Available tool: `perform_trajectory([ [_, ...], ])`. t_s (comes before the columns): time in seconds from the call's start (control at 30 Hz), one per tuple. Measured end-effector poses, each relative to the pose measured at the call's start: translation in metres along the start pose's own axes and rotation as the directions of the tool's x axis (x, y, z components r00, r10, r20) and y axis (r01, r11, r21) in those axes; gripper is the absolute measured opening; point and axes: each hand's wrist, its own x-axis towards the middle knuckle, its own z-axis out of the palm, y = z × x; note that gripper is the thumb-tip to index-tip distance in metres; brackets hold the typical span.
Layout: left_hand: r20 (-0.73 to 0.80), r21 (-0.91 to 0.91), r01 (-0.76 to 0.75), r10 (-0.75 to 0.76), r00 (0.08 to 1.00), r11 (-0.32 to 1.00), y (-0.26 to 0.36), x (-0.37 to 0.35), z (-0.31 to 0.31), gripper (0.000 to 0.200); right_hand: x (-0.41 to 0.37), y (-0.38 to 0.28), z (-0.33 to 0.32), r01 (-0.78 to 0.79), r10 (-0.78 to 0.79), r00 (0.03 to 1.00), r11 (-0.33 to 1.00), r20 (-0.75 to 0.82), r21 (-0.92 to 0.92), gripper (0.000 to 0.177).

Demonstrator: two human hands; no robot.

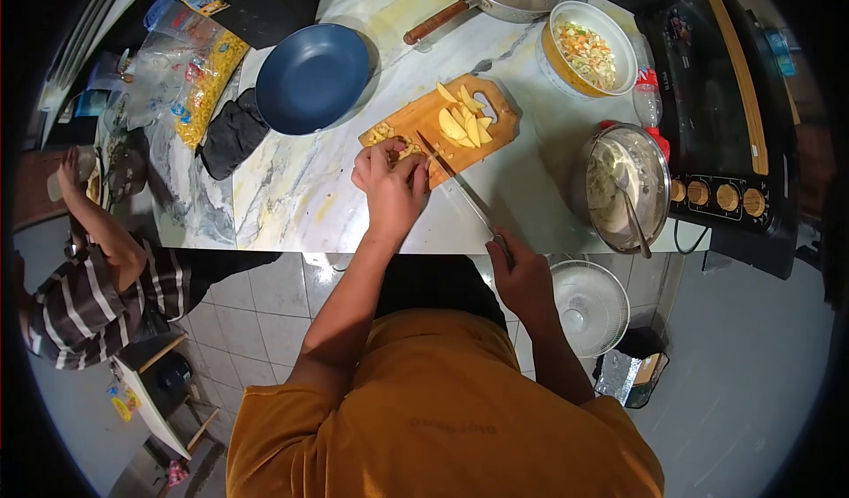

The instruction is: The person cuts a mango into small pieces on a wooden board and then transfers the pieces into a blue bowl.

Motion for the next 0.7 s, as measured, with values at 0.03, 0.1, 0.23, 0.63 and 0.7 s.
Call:
perform_trajectory([
  [0.03, -0.002, -0.002, -0.004, 0.004, 1.000, 1.000, 0.000, 0.000, 0.000, 0.012, 0.000, 0.000, 0.001, -0.007, 0.007, 1.000, 1.000, 0.000, 0.006, 0.037],
  [0.1, -0.003, -0.006, -0.010, 0.010, 1.000, 1.000, -0.001, 0.000, 0.000, 0.011, 0.001, 0.001, 0.002, -0.015, 0.015, 1.000, 1.000, 0.000, 0.012, 0.037],
  [0.23, 0.003, 0.006, -0.013, 0.013, 1.000, 1.000, -0.001, 0.001, 0.000, 0.011, 0.004, -0.006, 0.000, -0.007, 0.007, 1.000, 1.000, -0.012, -0.027, 0.035],
  [0.63, 0.064, 0.069, 0.034, -0.039, 0.997, 0.997, -0.001, 0.001, -0.013, 0.017, -0.006, -0.001, -0.014, -0.065, 0.065, 0.997, 0.998, 0.033, 0.026, 0.034],
  [0.7, 0.074, 0.073, 0.034, -0.039, 0.997, 0.997, 0.001, 0.002, -0.012, 0.020, -0.005, 0.003, -0.011, -0.019, 0.020, 1.000, 0.998, -0.023, 0.063, 0.033],
])
